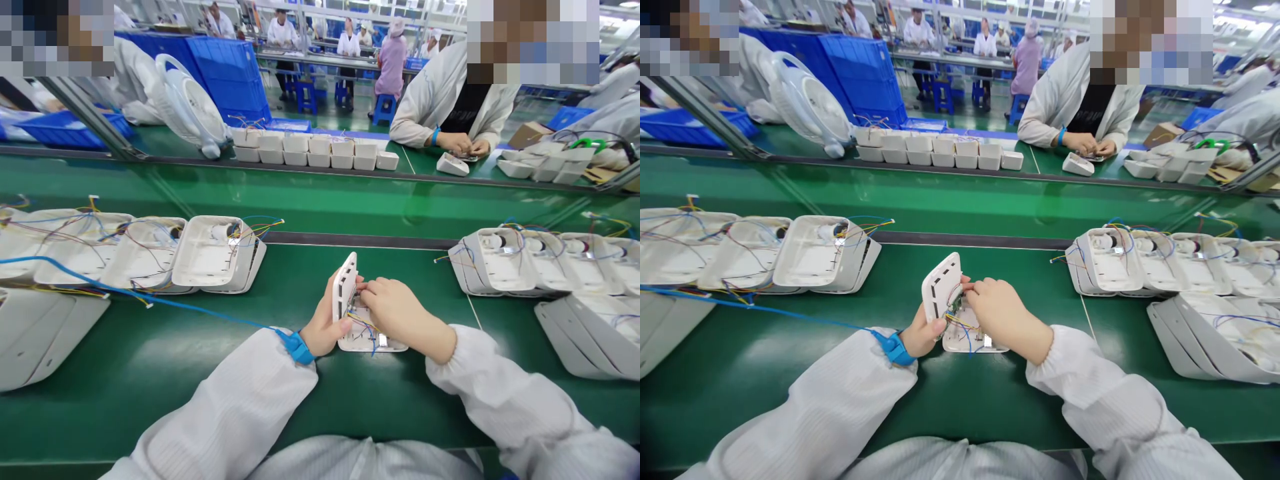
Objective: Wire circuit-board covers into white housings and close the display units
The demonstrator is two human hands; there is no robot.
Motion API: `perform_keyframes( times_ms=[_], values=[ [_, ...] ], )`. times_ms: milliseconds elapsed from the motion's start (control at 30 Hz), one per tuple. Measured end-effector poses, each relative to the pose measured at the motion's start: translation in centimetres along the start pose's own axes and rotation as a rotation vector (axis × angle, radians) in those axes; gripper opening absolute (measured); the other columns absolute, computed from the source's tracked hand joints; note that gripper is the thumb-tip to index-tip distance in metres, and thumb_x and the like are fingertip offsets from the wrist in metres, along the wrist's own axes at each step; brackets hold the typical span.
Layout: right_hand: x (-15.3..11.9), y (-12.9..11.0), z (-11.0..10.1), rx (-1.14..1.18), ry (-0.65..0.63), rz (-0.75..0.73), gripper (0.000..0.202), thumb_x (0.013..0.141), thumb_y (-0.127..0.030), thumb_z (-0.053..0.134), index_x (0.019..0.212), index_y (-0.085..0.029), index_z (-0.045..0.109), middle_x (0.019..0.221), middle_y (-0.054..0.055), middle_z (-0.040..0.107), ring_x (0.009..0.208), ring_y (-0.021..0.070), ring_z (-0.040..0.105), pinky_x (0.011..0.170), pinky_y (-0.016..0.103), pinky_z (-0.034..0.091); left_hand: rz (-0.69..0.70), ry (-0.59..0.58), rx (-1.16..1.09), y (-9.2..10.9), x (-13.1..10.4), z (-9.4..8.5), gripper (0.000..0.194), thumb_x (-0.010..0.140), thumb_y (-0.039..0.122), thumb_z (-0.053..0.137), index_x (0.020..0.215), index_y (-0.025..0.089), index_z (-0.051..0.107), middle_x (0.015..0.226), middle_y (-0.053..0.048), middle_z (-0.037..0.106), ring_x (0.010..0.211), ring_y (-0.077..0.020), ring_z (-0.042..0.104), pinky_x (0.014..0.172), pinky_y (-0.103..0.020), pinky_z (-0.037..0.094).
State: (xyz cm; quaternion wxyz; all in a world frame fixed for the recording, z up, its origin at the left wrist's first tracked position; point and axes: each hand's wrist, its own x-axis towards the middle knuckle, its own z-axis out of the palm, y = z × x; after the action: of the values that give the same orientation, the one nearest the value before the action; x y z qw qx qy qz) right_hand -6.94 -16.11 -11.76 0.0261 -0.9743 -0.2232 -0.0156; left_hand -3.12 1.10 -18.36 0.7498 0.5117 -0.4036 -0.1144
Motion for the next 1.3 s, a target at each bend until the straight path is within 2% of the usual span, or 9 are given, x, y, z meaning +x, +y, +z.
perform_keyframes(
  times_ms=[100,167,300,533,767,967,1167,1300],
  values=[
    [-0.1,0.9,0.9,0.141,0.131,0.022,0.017,0.081,-0.014,0.056,0.096,-0.015,0.063,0.086,0.003,0.061,0.077,0.0163,0.05,0.066,0.03,0.032,0.018,0.001,0.023,-0.2,0.0,-0.2,0.071,0.088,0.045,0.059,0.148,0.021,0.028,0.145,-0.016,0.033,0.134,-0.0338,0.038,0.114,-0.054,0.028],
    [-0.2,1.2,1.5,0.232,0.208,0.027,0.007,0.087,-0.022,0.057,0.086,-0.016,0.062,0.08,0.001,0.06,0.073,0.014,0.049,0.065,0.028,0.032,0.023,-0.005,0.01,-0.2,0.1,-0.2,0.073,0.088,0.045,0.059,0.149,0.022,0.025,0.144,-0.017,0.034,0.133,-0.0336,0.04,0.113,-0.054,0.03],
    [-0.1,1.4,2.1,0.331,0.309,0.036,0.023,0.094,-0.033,0.056,0.078,-0.017,0.063,0.073,0.0,0.056,0.07,0.0121,0.048,0.065,0.026,0.031,0.038,-0.006,-0.005,-0.1,0.1,-0.1,0.078,0.087,0.048,0.06,0.149,0.02,0.022,0.141,-0.018,0.037,0.132,-0.0339,0.041,0.112,-0.054,0.031],
    [-0.1,1.5,2.4,0.414,0.418,-0.054,0.014,0.094,-0.024,0.056,0.091,-0.018,0.068,0.086,0.001,0.063,0.08,0.0127,0.053,0.072,0.025,0.038,0.014,0.001,0.0,-0.1,0.0,-0.1,0.079,0.087,0.05,0.06,0.149,0.02,0.023,0.143,-0.019,0.037,0.134,-0.0345,0.039,0.114,-0.056,0.027],
    [-0.2,1.6,2.6,0.432,0.426,-0.043,0.018,0.095,-0.023,0.052,0.092,-0.017,0.069,0.087,0.003,0.063,0.08,0.0142,0.052,0.073,0.027,0.04,-0.024,-0.002,-0.018,0.0,0.0,-0.1,0.071,0.086,0.048,0.06,0.145,0.017,0.033,0.142,-0.018,0.04,0.133,-0.034,0.04,0.114,-0.055,0.026],
    [-0.2,1.6,2.5,0.388,0.398,-0.072,0.02,0.095,-0.024,0.052,0.085,-0.016,0.068,0.088,0.004,0.063,0.083,0.0155,0.053,0.074,0.027,0.04,-0.078,0.012,-0.018,0.4,0.2,0.0,0.067,0.085,0.045,0.061,0.141,0.015,0.039,0.144,-0.018,0.041,0.133,-0.0347,0.04,0.112,-0.052,0.033],
    [-0.3,1.5,2.5,0.367,0.392,-0.048,0.02,0.094,-0.022,0.053,0.085,-0.016,0.069,0.088,0.005,0.064,0.083,0.0151,0.053,0.074,0.027,0.04,-0.084,-0.014,0.005,0.7,0.4,0.2,0.065,0.087,0.042,0.059,0.143,0.016,0.038,0.143,-0.016,0.042,0.134,-0.0346,0.04,0.112,-0.051,0.033],
    [-0.2,1.5,2.4,0.336,0.379,-0.056,0.021,0.094,-0.023,0.053,0.085,-0.016,0.071,0.089,0.006,0.064,0.081,0.0159,0.053,0.071,0.028,0.038,-0.089,-0.058,0.106,0.7,0.4,0.1,0.068,0.088,0.044,0.056,0.146,0.018,0.034,0.145,-0.015,0.041,0.134,-0.0349,0.039,0.112,-0.051,0.034]
  ],
)
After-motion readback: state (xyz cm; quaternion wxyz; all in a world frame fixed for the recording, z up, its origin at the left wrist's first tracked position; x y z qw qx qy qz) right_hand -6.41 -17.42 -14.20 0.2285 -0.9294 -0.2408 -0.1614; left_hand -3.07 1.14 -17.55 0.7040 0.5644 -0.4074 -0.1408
